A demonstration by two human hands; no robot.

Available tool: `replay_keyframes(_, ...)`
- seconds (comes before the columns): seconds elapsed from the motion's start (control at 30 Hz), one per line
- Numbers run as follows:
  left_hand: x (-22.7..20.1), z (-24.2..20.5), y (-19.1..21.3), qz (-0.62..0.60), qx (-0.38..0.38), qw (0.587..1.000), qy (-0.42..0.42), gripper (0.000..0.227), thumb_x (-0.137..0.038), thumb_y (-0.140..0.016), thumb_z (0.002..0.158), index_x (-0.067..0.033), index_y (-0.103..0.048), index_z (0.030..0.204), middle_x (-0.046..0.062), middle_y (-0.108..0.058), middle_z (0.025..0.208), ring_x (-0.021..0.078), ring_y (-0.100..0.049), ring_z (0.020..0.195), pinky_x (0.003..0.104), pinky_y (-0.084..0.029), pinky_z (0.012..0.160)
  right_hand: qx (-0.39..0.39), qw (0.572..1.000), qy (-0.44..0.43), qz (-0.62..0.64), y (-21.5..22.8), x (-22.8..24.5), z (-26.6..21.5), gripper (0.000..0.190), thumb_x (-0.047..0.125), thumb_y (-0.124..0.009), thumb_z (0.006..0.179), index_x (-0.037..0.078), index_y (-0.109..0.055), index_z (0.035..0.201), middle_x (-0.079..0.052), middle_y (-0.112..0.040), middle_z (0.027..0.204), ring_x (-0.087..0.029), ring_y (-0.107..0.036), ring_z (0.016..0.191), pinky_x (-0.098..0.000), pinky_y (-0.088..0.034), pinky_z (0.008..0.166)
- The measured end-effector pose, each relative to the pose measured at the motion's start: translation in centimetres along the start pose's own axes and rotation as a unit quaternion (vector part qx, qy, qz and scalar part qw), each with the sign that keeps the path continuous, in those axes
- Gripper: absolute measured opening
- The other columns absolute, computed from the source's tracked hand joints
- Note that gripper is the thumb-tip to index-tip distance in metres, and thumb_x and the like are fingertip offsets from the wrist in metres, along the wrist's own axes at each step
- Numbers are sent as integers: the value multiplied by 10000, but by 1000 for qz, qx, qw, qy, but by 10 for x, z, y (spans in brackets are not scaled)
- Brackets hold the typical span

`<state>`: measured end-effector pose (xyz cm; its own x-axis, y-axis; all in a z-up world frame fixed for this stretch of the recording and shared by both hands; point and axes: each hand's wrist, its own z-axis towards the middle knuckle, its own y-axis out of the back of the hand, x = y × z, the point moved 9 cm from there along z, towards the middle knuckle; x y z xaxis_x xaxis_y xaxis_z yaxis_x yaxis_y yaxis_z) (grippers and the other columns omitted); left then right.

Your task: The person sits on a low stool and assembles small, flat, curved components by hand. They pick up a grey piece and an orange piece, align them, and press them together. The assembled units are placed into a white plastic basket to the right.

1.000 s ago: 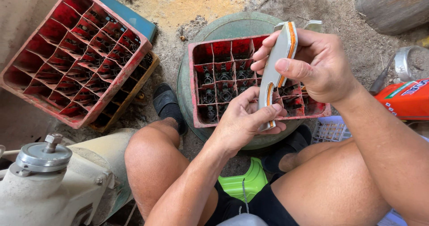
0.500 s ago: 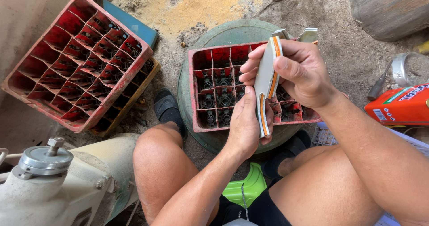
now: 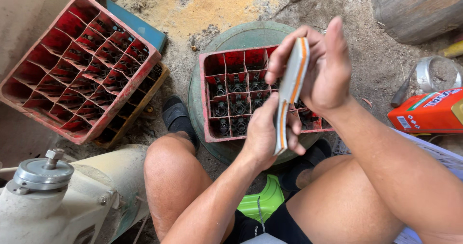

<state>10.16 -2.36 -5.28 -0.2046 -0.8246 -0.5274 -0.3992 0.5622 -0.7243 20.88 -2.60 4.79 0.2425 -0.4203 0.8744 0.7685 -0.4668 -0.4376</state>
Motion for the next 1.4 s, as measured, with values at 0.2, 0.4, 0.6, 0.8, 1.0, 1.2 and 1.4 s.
replay_keyframes(0.2,35,15,10,59,-51,995,54,630,-590,-277,1074,-79,-497,780,35,-415,516,144,-359,322,314,-309,270,-112,987,-46,-102,16,-16,4,637,583,-415,1087,123,-389,648,-52,-386,490,-142,-350,364,-294,-309,343)
replay_keyframes(0.4,4,18,21,275,-109,946,-130,767,-536,-208,1143,-14,-627,769,61,-548,579,141,-517,444,302,-432,411,-99,987,-48,-115,6,-15,3,622,519,-464,1129,95,-424,677,-77,-440,518,-162,-440,458,-307,-413,450)
replay_keyframes(0.6,-36,8,14,199,-153,940,-231,665,-516,-269,1104,33,-587,904,104,-584,646,208,-585,510,404,-506,468,-146,985,4,-88,8,4,2,597,609,-454,1074,57,-551,866,-142,-584,750,-319,-709,731,-465,-640,756)
replay_keyframes(0.8,-22,8,-22,-84,94,987,-99,732,-665,-189,1073,-29,-510,903,102,-536,677,253,-617,682,414,-582,756,-116,992,-20,-39,18,15,8,703,708,-429,1030,42,-572,859,-209,-645,776,-370,-737,805,-515,-658,869)
replay_keyframes(1.0,-15,17,-7,34,12,984,-173,779,-698,-182,1072,-26,-485,820,41,-426,603,219,-523,539,424,-566,648,-165,978,-34,-119,38,5,1,637,679,-562,1004,100,-505,745,-136,-550,657,-289,-638,581,-473,-617,597)
replay_keyframes(1.2,-30,5,-19,108,-24,966,-234,669,-581,-307,1117,-11,-494,819,51,-474,627,177,-554,564,359,-544,594,-182,977,-43,-105,41,0,7,648,668,-625,1010,110,-489,710,-120,-529,629,-271,-599,555,-434,-559,554)
replay_keyframes(1.4,-16,19,-5,7,-109,992,-69,512,-481,-328,994,-60,-592,870,37,-625,719,152,-638,581,329,-544,522,-64,985,-75,144,33,-3,2,837,792,-346,949,7,-538,732,-178,-580,692,-329,-613,684,-443,-558,773)
